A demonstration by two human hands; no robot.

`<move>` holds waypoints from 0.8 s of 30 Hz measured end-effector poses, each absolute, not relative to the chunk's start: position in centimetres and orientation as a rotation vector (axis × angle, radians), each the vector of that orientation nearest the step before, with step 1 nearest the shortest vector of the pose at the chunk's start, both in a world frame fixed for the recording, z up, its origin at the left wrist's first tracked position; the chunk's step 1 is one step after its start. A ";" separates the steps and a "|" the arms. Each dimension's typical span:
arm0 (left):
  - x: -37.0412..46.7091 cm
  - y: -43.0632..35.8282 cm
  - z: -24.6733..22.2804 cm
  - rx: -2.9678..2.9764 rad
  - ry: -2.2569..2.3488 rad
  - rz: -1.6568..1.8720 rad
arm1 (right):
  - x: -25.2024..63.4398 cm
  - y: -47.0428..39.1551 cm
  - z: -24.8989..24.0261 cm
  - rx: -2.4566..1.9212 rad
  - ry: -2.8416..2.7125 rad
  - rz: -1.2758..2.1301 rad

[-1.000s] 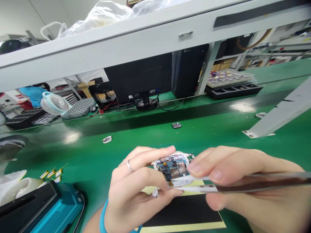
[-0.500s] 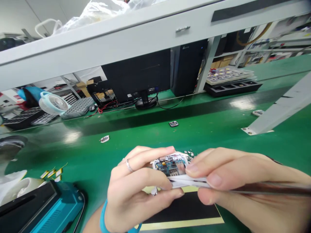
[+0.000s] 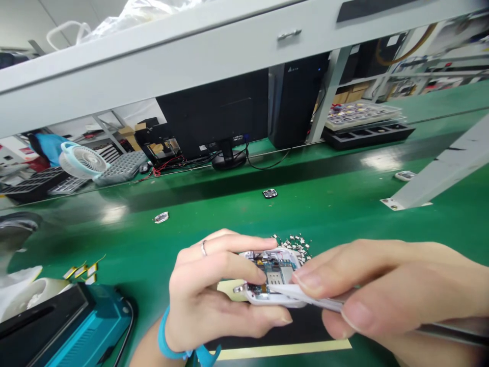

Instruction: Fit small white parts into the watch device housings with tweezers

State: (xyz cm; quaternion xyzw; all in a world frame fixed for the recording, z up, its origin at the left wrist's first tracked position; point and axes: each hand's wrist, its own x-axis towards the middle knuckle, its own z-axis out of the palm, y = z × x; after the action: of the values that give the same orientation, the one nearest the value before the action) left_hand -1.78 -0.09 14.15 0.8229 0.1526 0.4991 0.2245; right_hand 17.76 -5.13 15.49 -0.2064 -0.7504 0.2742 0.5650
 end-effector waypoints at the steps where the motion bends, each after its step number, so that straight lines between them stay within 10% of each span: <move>1: -1.8 -0.1 14.1 2.271 0.423 1.375 | 17.7 -5.2 15.6 -0.478 -1.779 0.646; 24: -1.6 0.0 14.5 2.258 0.507 1.342 | 15.6 -5.6 16.3 -0.682 -1.503 0.654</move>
State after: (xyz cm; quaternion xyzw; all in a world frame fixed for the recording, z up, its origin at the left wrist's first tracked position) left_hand -1.58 0.01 14.46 0.8212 0.1843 0.4881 0.2313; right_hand 15.60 -5.64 16.32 -0.2980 -0.6566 0.2857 0.6311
